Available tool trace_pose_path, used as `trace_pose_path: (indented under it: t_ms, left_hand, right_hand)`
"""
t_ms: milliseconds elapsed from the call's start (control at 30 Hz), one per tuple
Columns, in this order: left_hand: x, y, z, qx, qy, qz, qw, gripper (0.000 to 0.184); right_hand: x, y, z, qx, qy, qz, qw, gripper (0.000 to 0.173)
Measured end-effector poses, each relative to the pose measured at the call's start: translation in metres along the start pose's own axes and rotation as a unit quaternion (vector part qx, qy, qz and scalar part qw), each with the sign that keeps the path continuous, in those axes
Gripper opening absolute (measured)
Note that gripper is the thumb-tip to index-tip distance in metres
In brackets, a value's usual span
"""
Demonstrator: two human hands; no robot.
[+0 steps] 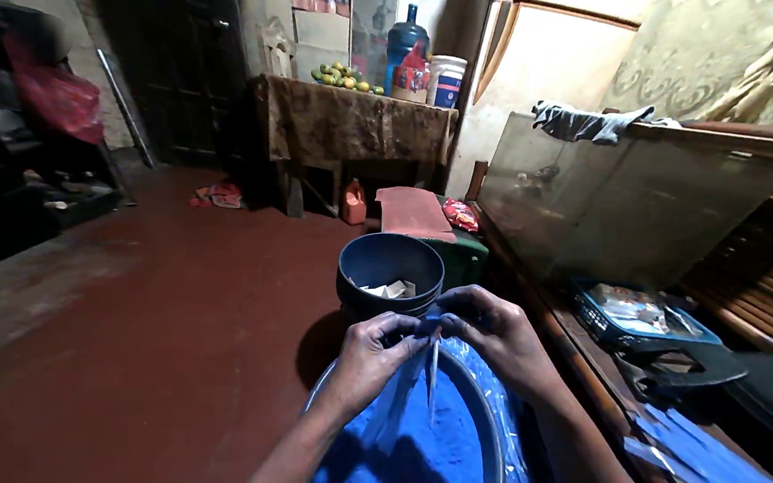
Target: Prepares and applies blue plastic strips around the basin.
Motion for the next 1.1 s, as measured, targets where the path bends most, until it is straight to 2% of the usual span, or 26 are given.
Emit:
trace_pose_path:
  t_ms: [167,500,667,767,900,1033,1100]
  left_hand:
    - [-0.005,0.001,-0.001,0.019,-0.033,0.007,0.999,0.018]
    - [-0.002,0.003,0.000,0.033,-0.097,0.038,0.994,0.017]
    - [-0.003,0.004,-0.002,0.041,-0.095,0.026,0.994,0.016]
    - [-0.007,0.003,-0.003,0.036,-0.070,0.003,0.997,0.016]
    - [-0.012,0.004,0.000,0.023,0.007,-0.057,0.998,0.014]
    - [-0.025,0.007,0.006,0.020,0.130,-0.137,0.982,0.013]
    - [-0.029,0.009,0.008,0.020,0.179,-0.162,0.970,0.013]
  right_hand:
    - [0.010,0.004,-0.002,0.022,0.001,0.000,1.000,0.019]
    - [0.001,0.008,0.000,0.030,0.070,-0.080,0.994,0.019]
    - [0.005,0.007,-0.001,0.029,0.062,-0.054,0.996,0.022]
    - [0.006,0.006,-0.002,0.037,0.059,-0.056,0.996,0.024]
    - [-0.004,0.008,0.006,0.060,0.096,-0.125,0.986,0.019]
    - [-0.015,0.015,0.014,0.094,0.157,-0.181,0.966,0.012]
    - [-0.019,0.019,0.021,0.082,0.175,-0.204,0.960,0.013]
Point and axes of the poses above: each hand's wrist, its own y-axis away from the middle knuckle, its own z-axis out of the palm, x = y × z, the point moved 9 cm from there along -y, towards the middle knuckle, and after that the axes turned 5 degrees about z, right-handed, at the moved point
